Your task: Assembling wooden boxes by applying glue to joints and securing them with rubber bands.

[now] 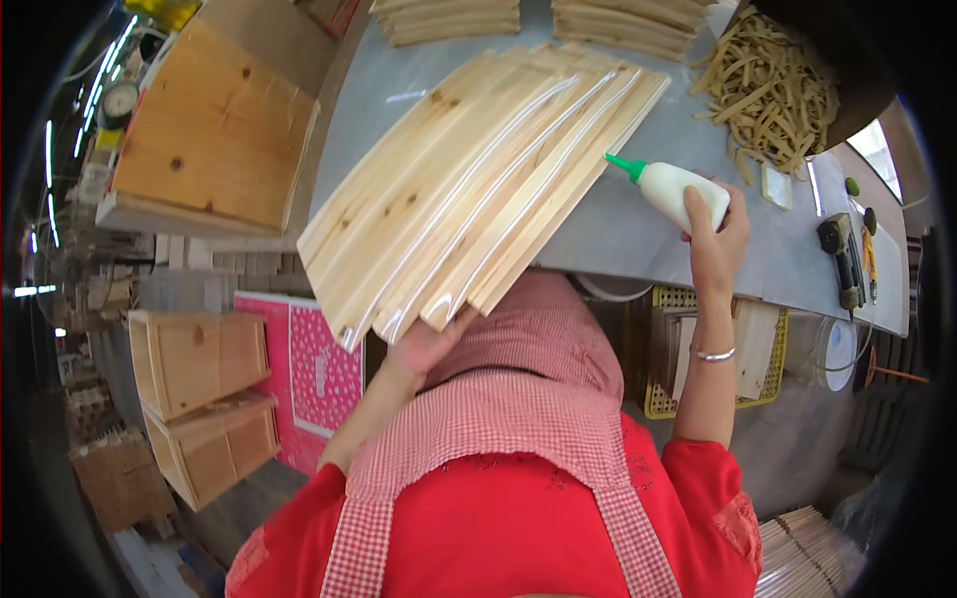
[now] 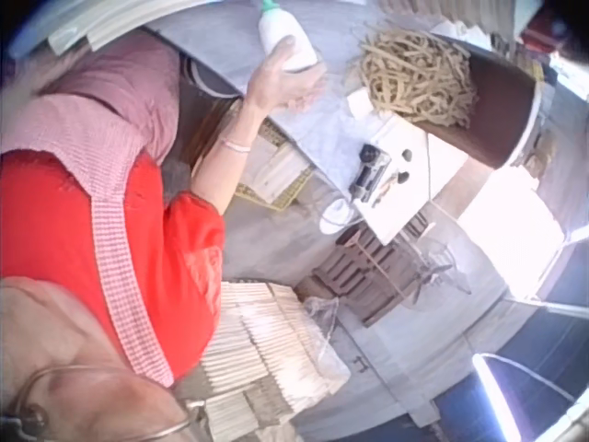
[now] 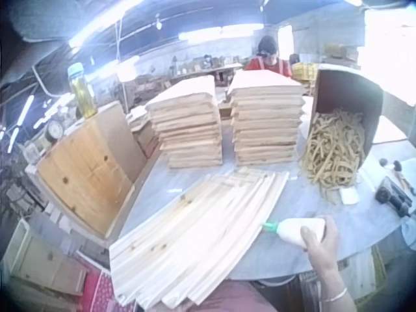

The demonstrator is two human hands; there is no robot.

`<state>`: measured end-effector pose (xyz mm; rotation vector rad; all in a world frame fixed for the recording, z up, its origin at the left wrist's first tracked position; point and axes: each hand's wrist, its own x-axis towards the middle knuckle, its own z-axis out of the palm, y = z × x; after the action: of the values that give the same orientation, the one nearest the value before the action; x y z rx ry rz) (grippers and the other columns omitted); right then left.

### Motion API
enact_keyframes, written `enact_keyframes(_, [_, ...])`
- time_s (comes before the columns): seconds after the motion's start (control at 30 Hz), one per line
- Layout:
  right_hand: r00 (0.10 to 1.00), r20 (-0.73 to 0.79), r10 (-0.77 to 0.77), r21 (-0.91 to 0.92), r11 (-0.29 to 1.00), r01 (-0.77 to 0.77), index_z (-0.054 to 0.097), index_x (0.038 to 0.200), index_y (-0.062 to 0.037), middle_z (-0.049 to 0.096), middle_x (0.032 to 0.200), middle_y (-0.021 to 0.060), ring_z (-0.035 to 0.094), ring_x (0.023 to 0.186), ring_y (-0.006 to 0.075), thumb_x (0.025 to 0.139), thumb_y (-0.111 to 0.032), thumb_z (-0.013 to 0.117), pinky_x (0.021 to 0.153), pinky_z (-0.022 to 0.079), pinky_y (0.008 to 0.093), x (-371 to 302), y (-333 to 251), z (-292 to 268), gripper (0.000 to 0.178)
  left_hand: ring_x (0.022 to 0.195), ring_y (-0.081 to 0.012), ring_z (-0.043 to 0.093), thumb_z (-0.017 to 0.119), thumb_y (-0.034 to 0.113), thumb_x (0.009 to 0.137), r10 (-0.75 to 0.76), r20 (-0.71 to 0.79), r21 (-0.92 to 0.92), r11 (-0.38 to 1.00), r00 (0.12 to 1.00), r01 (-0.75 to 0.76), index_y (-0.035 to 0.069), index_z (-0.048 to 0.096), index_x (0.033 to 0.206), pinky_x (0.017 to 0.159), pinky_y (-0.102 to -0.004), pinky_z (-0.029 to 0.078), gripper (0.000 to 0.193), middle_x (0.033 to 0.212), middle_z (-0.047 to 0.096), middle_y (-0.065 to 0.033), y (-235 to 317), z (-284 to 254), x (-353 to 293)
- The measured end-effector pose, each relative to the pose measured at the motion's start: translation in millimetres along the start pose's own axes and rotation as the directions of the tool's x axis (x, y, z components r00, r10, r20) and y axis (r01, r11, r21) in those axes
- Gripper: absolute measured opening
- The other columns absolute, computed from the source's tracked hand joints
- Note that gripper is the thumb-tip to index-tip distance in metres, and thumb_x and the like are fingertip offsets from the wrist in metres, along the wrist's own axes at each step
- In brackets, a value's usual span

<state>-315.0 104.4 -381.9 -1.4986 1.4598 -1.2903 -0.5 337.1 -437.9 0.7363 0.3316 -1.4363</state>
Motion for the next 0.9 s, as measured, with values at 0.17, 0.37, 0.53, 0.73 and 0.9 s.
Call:
enact_keyframes(0.17, [0.974, 0.197, -0.115, 0.017, 0.993, 0.113, 0.061, 0.11, 0.0004, 0.064, 0.093, 0.0058, 0.058, 0.082, 0.0107, 0.091, -0.019, 0.076, 0.071, 0.049, 0.0263, -71.0, -25.8, -3.6, 0.03, 0.148, -0.0397, 0.035, 0.033, 0.043, 0.109, -0.117, 0.216, -0.376, 0.906, 0.97, 0.193, 0.004, 0.034, 0.156, 0.124, -0.0606, 0.026, 0.06, 0.161, 0.037, -0.0185, 4.0, 1.2, 1.6])
enact_keyframes(0.37, [0.905, 0.4, -0.142, 0.103, 0.989, 0.109, 0.057, 0.114, 0.0023, 0.062, 0.095, 0.0059, 0.059, 0.084, 0.0115, 0.089, -0.013, 0.075, 0.074, 0.049, 0.0266, -132.8, -51.2, -3.6, 0.034, 0.149, -0.0412, 0.034, 0.035, 0.046, 0.108, -0.104, 0.326, -0.319, 0.924, 0.94, 0.213, 0.002, 0.032, 0.156, 0.124, -0.0604, 0.027, 0.065, 0.162, 0.034, -0.0216, 3.5, 1.1, 6.4])
enact_keyframes(0.53, [0.914, 0.374, -0.157, 0.133, 0.984, 0.115, 0.056, 0.116, 0.0034, 0.063, 0.096, 0.0078, 0.06, 0.084, 0.0117, 0.089, -0.012, 0.075, 0.074, 0.05, 0.0258, -137.3, -56.6, 3.8, 0.036, 0.151, -0.0402, 0.029, 0.032, 0.047, 0.109, -0.078, 0.425, -0.296, 0.929, 0.902, 0.22, 0.002, 0.03, 0.157, 0.125, -0.059, 0.025, 0.065, 0.162, 0.032, -0.0212, 1.7, -0.4, 6.8])
enact_keyframes(0.73, [0.856, 0.485, -0.18, 0.129, 0.983, 0.134, 0.057, 0.116, 0.0023, 0.064, 0.097, 0.006, 0.059, 0.086, 0.011, 0.089, -0.012, 0.074, 0.074, 0.049, 0.0262, -147.9, -53.3, 9.2, 0.035, 0.145, -0.0405, 0.04, 0.042, 0.045, 0.107, -0.139, 0.401, -0.338, 0.896, 0.905, 0.287, 0.004, 0.038, 0.154, 0.121, -0.0606, 0.032, 0.062, 0.158, 0.04, -0.02, 2.6, -13.0, 12.2])
enact_keyframes(0.9, [0.938, 0.345, -0.028, 0.342, 0.934, -0.098, 0.056, 0.117, 0.0019, 0.062, 0.104, 0.007, 0.057, 0.094, 0.0125, 0.091, -0.017, 0.071, 0.083, 0.048, 0.0281, -154.5, -29.0, 6.1, 0.036, 0.148, -0.0361, 0.035, 0.036, 0.042, 0.109, -0.065, 0.186, -0.011, 0.998, 0.98, 0.068, 0.009, 0.031, 0.158, 0.123, -0.0586, 0.03, 0.059, 0.163, 0.035, -0.0148, -7.0, -2.6, 1.1])
